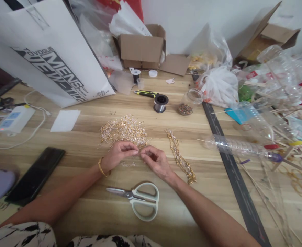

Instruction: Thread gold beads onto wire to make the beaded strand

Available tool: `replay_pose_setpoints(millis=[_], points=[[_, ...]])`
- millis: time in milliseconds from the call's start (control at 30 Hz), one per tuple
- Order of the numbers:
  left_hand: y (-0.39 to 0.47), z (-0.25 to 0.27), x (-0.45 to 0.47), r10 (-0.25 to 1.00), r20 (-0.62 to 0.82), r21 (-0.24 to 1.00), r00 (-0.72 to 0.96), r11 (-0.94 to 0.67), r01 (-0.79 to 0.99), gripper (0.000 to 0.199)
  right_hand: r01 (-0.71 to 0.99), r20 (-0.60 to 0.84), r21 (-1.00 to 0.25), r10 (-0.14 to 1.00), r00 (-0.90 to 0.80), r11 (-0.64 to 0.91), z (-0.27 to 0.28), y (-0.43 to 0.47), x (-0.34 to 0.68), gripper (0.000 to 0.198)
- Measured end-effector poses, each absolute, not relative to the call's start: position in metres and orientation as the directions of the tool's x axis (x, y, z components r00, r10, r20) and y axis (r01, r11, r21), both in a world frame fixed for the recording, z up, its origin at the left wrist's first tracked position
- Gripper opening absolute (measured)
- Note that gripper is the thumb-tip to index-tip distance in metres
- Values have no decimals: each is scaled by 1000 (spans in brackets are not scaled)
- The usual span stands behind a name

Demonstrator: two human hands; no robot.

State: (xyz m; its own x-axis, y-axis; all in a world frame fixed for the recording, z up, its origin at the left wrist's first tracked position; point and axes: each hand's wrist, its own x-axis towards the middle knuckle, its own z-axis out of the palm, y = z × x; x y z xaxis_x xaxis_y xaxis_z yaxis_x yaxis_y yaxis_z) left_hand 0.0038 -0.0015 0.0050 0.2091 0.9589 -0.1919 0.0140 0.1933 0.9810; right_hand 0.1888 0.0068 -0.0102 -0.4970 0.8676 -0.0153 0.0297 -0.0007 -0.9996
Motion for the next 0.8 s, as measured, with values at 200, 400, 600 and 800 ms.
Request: replay_pose_setpoints(millis=[200,400,600,800], points=[[-2,6,4,959,-195,981,203,194,25,16,37,16,-998,856,-517,41,-10,7,189,20],[-1,8,4,962,-196,981,188,189,55,16,23,7,-1000,868,-497,21,-12,7,188,22],[0,6,3,961,-204,979,189,196,62,16,-12,-11,-1000,882,-471,-18,-12,7,186,22],[0,3,3,965,-200,980,171,193,57,16,-37,-18,-999,889,-457,-40,-13,7,186,20]])
